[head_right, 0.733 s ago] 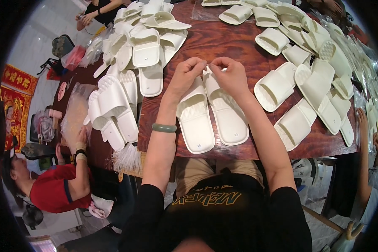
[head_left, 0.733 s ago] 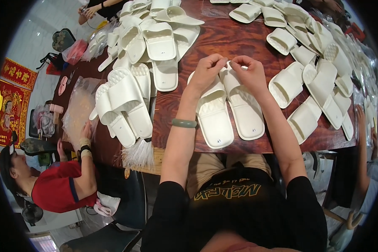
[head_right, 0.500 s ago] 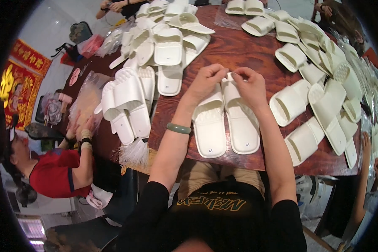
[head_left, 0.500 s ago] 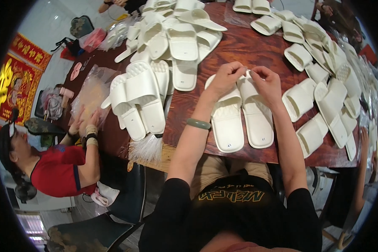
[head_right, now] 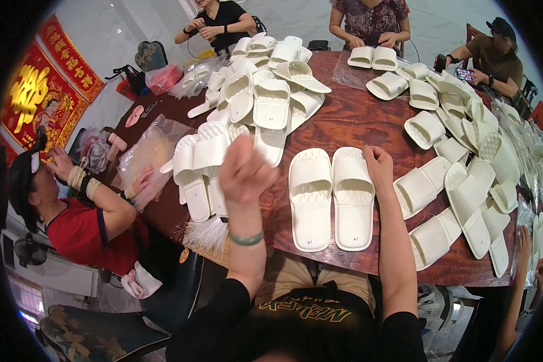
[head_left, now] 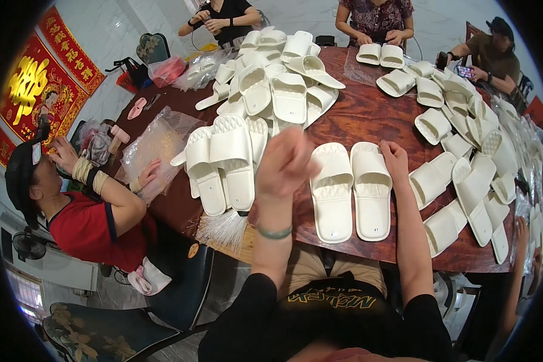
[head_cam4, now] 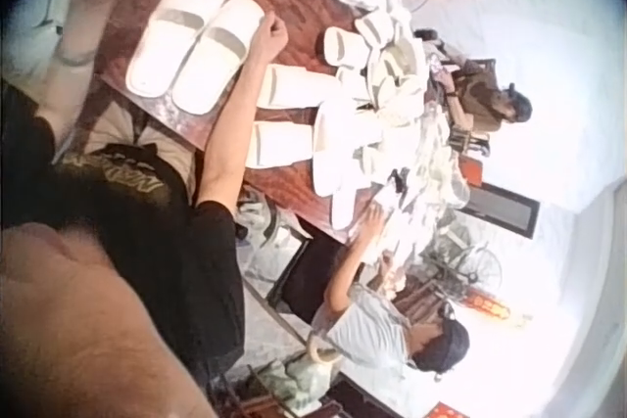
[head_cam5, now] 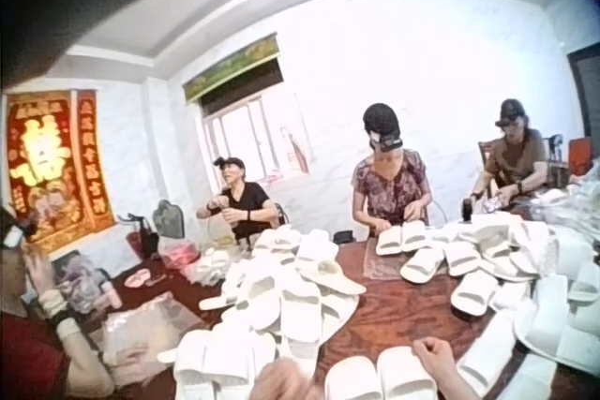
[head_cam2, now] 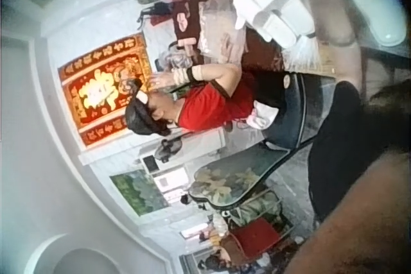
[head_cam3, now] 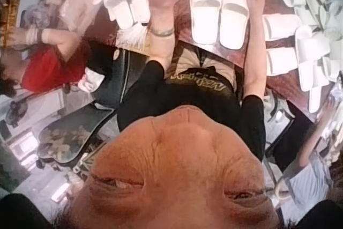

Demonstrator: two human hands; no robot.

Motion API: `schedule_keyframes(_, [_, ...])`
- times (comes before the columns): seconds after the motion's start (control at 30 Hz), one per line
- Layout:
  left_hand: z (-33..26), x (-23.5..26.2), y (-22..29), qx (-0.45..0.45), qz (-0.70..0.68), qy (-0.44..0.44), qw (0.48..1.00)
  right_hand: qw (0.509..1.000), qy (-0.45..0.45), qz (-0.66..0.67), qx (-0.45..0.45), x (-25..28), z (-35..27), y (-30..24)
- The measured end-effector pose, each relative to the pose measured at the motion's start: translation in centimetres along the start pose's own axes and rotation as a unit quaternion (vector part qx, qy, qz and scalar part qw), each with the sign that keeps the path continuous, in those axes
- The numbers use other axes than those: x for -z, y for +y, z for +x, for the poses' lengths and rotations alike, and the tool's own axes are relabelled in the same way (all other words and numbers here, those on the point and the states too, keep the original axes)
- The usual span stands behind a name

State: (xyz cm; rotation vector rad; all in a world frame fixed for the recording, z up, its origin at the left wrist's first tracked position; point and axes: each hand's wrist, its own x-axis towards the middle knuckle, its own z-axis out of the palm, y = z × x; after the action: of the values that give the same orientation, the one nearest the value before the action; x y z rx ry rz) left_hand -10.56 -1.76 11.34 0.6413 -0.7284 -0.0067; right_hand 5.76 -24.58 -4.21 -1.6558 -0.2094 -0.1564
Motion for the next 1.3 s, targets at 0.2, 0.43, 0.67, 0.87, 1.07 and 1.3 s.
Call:
schedule_keyframes(0.2, [-2.9,-2.3,0.8,0.291,0.370,-0.299,0.830,1.000,0.002,-0.024,0.018,0.4,0.2,0.4])
schedule_keyframes(0.43, [-3.1,1.9,-11.4,0.301,0.810,0.048,0.501,1.000,-0.007,-0.002,0.006,-0.1,-0.1,0.6])
schedule_keyframes(0.67, [-3.5,4.7,-11.9,0.250,0.826,0.112,0.492,0.997,-0.041,0.056,-0.044,-0.9,-1.0,-0.7])
schedule_keyframes(0.87, [-3.7,-0.1,-5.3,0.232,0.850,0.094,0.464,0.987,-0.025,0.142,-0.069,0.0,-0.4,0.6])
schedule_keyframes(1.07, [-0.8,3.0,4.7,0.168,0.848,0.282,0.416,0.994,-0.004,-0.097,0.053,-0.9,-0.9,0.6])
schedule_keyframes(1.3, [1.7,18.9,18.7,0.243,0.868,0.327,0.285,0.958,0.012,-0.224,0.177,-2.4,-1.8,-1.0])
